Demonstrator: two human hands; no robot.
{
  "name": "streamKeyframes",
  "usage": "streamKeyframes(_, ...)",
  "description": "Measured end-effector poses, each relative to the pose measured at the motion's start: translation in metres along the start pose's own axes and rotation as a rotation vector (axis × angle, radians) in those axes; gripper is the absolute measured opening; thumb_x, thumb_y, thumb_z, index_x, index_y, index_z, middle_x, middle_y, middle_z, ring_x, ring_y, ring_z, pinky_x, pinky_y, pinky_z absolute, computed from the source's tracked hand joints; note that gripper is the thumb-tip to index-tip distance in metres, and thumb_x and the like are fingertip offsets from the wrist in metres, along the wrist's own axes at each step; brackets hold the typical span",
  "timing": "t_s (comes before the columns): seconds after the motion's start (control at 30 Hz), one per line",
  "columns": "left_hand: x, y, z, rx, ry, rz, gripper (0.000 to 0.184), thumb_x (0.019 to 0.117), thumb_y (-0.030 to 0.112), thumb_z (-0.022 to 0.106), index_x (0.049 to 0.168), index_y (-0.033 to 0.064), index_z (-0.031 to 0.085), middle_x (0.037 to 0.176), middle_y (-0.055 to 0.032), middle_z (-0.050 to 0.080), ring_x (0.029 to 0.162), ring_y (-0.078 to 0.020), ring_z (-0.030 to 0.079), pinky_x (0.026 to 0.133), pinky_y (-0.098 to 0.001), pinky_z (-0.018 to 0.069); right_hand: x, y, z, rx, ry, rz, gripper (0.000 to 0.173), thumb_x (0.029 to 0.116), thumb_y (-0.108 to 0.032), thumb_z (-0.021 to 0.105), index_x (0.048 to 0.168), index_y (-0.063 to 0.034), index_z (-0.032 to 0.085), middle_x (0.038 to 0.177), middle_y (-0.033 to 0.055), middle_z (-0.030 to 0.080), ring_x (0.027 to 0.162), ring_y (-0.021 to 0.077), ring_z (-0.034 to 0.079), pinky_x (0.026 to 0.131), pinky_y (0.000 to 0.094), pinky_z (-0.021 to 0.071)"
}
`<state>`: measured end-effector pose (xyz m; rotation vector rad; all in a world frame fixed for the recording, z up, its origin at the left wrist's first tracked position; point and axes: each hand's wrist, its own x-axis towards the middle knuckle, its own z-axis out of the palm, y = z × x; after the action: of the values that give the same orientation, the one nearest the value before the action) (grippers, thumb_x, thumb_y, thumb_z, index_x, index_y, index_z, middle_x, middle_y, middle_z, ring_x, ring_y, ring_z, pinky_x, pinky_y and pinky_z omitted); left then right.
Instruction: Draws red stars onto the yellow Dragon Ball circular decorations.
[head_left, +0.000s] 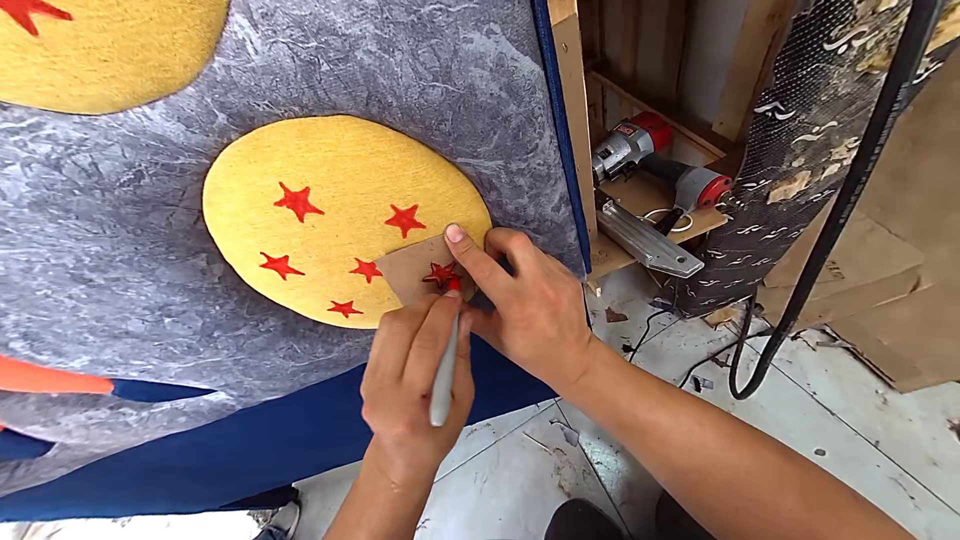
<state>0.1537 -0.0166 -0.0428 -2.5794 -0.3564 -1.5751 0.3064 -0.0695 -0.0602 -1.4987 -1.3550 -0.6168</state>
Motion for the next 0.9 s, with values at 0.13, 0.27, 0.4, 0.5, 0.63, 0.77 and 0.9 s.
streamKeyframes(0.13, -0.003, 0.001, -0.001, 0.021, 0.047, -0.029, 0.024, 0.0984, 0.01, 0.067, 0.121, 0.0017, 0.071, 0.11, -0.0142, 0.071, 0.102, -0.0202, 0.069, 0.086, -0.0331, 0.0585, 0.001, -0.001, 0.002, -0.008, 0.022, 0.012, 0.062, 0.0918, -0.047, 0.074, 0.148, -0.0247, 0.059, 0.111, 0.0112, 0.061, 0.085, 0.0224, 0.061, 0.061, 0.0334, 0.0497)
streamKeyframes(0.27, -0.004, -0.002, -0.003, 0.013, 0.022, -0.015, 0.023, 0.0984, 0.01, 0.067, 0.12, 0.0032, 0.071, 0.111, -0.0127, 0.072, 0.102, -0.0204, 0.07, 0.086, -0.0345, 0.0593, 0.0, -0.001, 0.002, -0.009, 0.018, 0.011, 0.062, 0.0913, -0.044, 0.075, 0.148, -0.0242, 0.059, 0.112, 0.0118, 0.062, 0.085, 0.0227, 0.062, 0.061, 0.0334, 0.0496)
streamKeyframes(0.4, -0.004, 0.001, 0.001, 0.017, 0.053, -0.032, 0.024, 0.0985, 0.011, 0.067, 0.121, 0.0021, 0.071, 0.109, -0.0138, 0.07, 0.101, -0.0194, 0.069, 0.085, -0.032, 0.0585, 0.001, -0.001, 0.001, 0.002, 0.02, 0.009, 0.061, 0.0931, -0.047, 0.072, 0.148, -0.0243, 0.058, 0.111, 0.0116, 0.061, 0.085, 0.0227, 0.062, 0.061, 0.0331, 0.0497)
streamKeyframes(0.5, -0.001, -0.002, 0.005, -0.013, 0.057, -0.015, 0.023, 0.0978, 0.01, 0.068, 0.12, 0.0028, 0.072, 0.109, -0.0122, 0.071, 0.101, -0.018, 0.069, 0.085, -0.0298, 0.058, 0.001, 0.0, 0.002, -0.003, 0.017, 0.004, 0.061, 0.0943, -0.047, 0.07, 0.149, -0.0242, 0.057, 0.113, 0.0119, 0.062, 0.086, 0.023, 0.062, 0.061, 0.0334, 0.05)
streamKeyframes(0.63, -0.004, -0.006, -0.003, -0.012, 0.059, -0.03, 0.023, 0.0976, 0.01, 0.068, 0.118, 0.0022, 0.072, 0.107, -0.0127, 0.071, 0.1, -0.0174, 0.069, 0.084, -0.0297, 0.0582, 0.001, -0.001, 0.003, -0.013, 0.035, 0.014, 0.063, 0.091, -0.047, 0.075, 0.148, -0.0243, 0.059, 0.109, 0.0105, 0.061, 0.083, 0.0217, 0.061, 0.06, 0.0324, 0.0488)
streamKeyframes(0.77, 0.005, -0.001, 0.006, -0.033, 0.066, 0.002, 0.024, 0.0985, 0.01, 0.067, 0.12, 0.0017, 0.071, 0.109, -0.0122, 0.07, 0.101, -0.0178, 0.068, 0.085, -0.0299, 0.0577, 0.0, -0.001, 0.002, 0.0, 0.022, 0.011, 0.061, 0.0931, -0.046, 0.071, 0.149, -0.0242, 0.058, 0.111, 0.0112, 0.061, 0.085, 0.0225, 0.062, 0.06, 0.0332, 0.0493)
streamKeyframes(0.9, 0.002, -0.005, -0.004, -0.008, 0.058, -0.026, 0.023, 0.0977, 0.01, 0.068, 0.118, 0.0016, 0.072, 0.107, -0.013, 0.072, 0.099, -0.0181, 0.07, 0.085, -0.0309, 0.0583, 0.0, -0.001, 0.003, -0.024, 0.034, 0.012, 0.063, 0.0913, -0.048, 0.074, 0.147, -0.0243, 0.059, 0.109, 0.0103, 0.062, 0.084, 0.022, 0.062, 0.06, 0.0329, 0.0494)
